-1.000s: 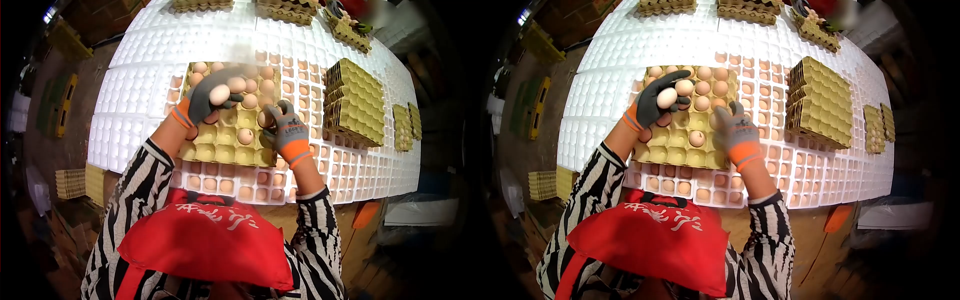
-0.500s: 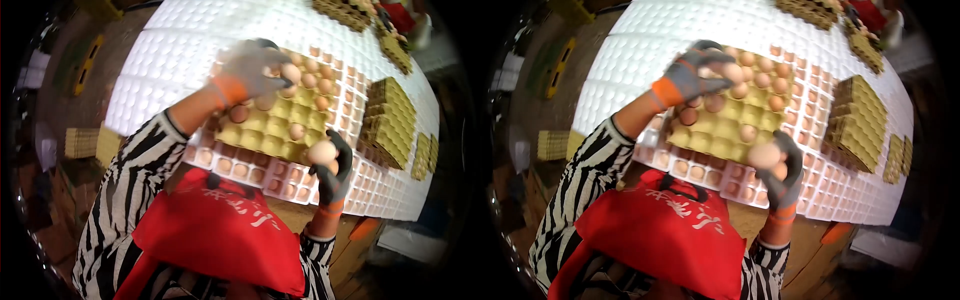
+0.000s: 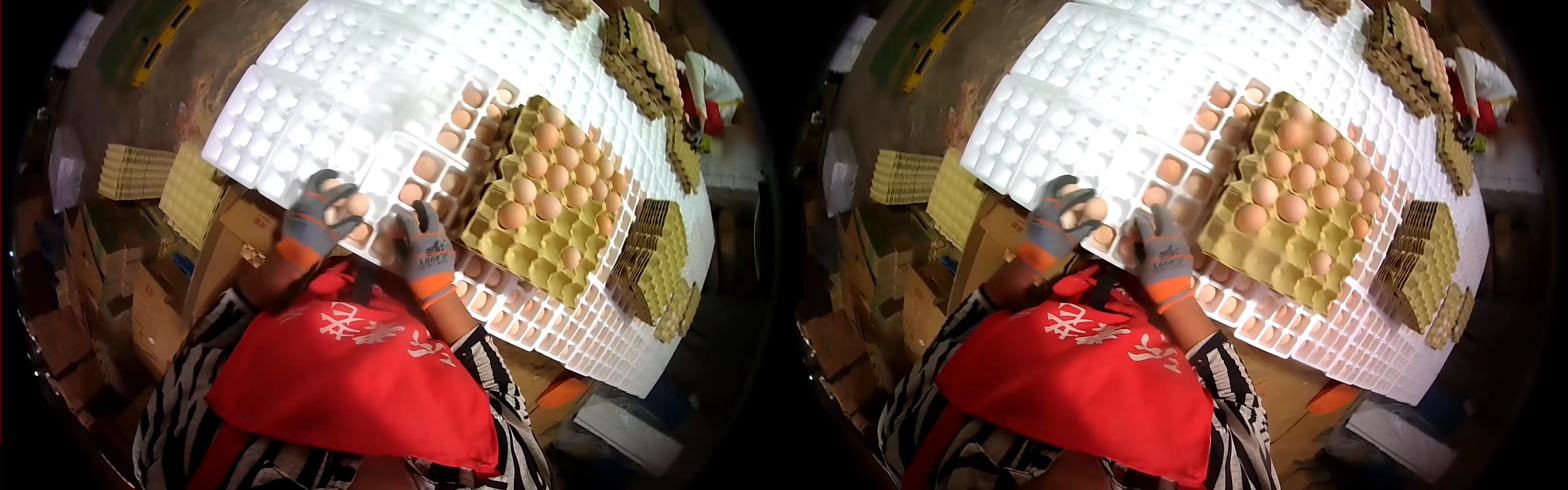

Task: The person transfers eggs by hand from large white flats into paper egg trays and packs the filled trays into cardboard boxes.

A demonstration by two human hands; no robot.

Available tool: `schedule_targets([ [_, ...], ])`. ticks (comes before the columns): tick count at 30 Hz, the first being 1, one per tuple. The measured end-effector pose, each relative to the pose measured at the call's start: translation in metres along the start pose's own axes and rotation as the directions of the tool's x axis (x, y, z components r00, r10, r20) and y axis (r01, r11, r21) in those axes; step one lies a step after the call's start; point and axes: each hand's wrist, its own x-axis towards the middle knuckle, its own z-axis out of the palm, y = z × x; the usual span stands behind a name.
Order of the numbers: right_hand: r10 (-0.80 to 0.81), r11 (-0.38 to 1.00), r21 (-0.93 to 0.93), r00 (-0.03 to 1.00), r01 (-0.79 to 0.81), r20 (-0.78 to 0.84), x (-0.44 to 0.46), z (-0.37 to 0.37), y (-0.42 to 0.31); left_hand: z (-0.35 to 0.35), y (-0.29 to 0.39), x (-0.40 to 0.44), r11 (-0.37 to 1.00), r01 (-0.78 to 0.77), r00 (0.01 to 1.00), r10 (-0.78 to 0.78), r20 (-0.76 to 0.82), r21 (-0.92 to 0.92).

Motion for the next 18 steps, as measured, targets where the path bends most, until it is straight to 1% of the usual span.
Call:
schedule_targets([
  [1, 0.085, 0.996, -0.030, 0.994, -0.083, 0.070, 0.000, 0.006, -0.001, 0.010, 0.003, 0.002, 1.000, 0.000, 1.000, 0.000, 0.002, -0.003],
  [2, 0.133, 0.990, 0.042, 0.987, -0.137, 0.087, 0.002, 0.001, -0.008, 0.017, 0.004, 0.005, 0.982, -0.037, 0.998, 0.025, 0.064, 0.184],
  [3, 0.177, 0.976, 0.111, 0.978, -0.189, 0.107, 0.007, -0.005, -0.014, 0.021, 0.008, 0.009, 0.927, -0.024, 0.971, -0.067, 0.229, 0.374],
  [5, 0.183, 0.947, 0.261, 0.982, -0.186, 0.036, 0.017, 0.004, -0.015, 0.022, 0.004, 0.008, 0.923, -0.015, 0.966, -0.086, 0.242, 0.385],
  [6, 0.199, 0.922, 0.340, 0.980, -0.185, -0.005, 0.022, 0.008, -0.016, 0.022, -0.004, 0.007, 0.923, -0.049, 0.984, -0.022, 0.180, 0.383],
  [8, 0.134, 0.926, 0.356, 0.991, -0.123, -0.007, 0.046, 0.017, -0.019, 0.021, -0.022, 0.002, 0.912, -0.120, 0.993, 0.106, 0.058, 0.392],
  [9, 0.100, 0.926, 0.366, 0.995, -0.090, -0.009, 0.060, 0.021, -0.019, 0.020, -0.026, 0.002, 0.920, -0.084, 0.993, 0.045, 0.109, 0.382],
  [10, 0.167, 0.925, 0.322, 0.976, -0.203, 0.136, 0.070, 0.027, -0.016, 0.017, -0.029, 0.005, 0.926, -0.045, 0.987, -0.016, 0.158, 0.375],
  [11, 0.185, 0.897, 0.393, 0.980, -0.201, 0.079, 0.075, 0.045, -0.002, 0.013, -0.032, 0.009, 0.928, -0.005, 0.976, -0.077, 0.205, 0.373],
  [12, 0.202, 0.867, 0.461, 0.979, -0.189, 0.021, 0.080, 0.063, 0.012, 0.009, -0.037, 0.015, 0.969, 0.025, 0.989, -0.061, 0.136, 0.248],
  [14, 0.318, 0.769, 0.601, 0.946, -0.218, -0.064, 0.094, 0.055, 0.005, 0.004, -0.048, 0.025, 0.998, 0.064, 0.998, -0.064, 0.000, -0.026],
  [15, 0.334, 0.772, 0.607, 0.933, -0.190, -0.133, 0.105, 0.048, -0.004, 0.002, -0.052, 0.028, 0.984, 0.067, 0.995, -0.077, -0.059, -0.163],
  [16, 0.319, 0.803, 0.577, 0.926, -0.150, -0.202, 0.115, 0.045, -0.009, 0.001, -0.053, 0.034, 0.952, 0.049, 0.983, -0.100, -0.154, -0.303],
  [17, 0.117, 0.931, 0.365, 0.927, 0.023, -0.356, 0.123, 0.045, -0.005, 0.004, -0.057, 0.041, 0.906, -0.021, 0.961, -0.098, -0.259, -0.422],
  [18, 0.001, 0.990, 0.136, 0.960, 0.039, -0.281, 0.129, 0.049, 0.003, 0.006, -0.059, 0.046, 0.903, -0.088, 0.951, -0.050, -0.306, -0.421],
])
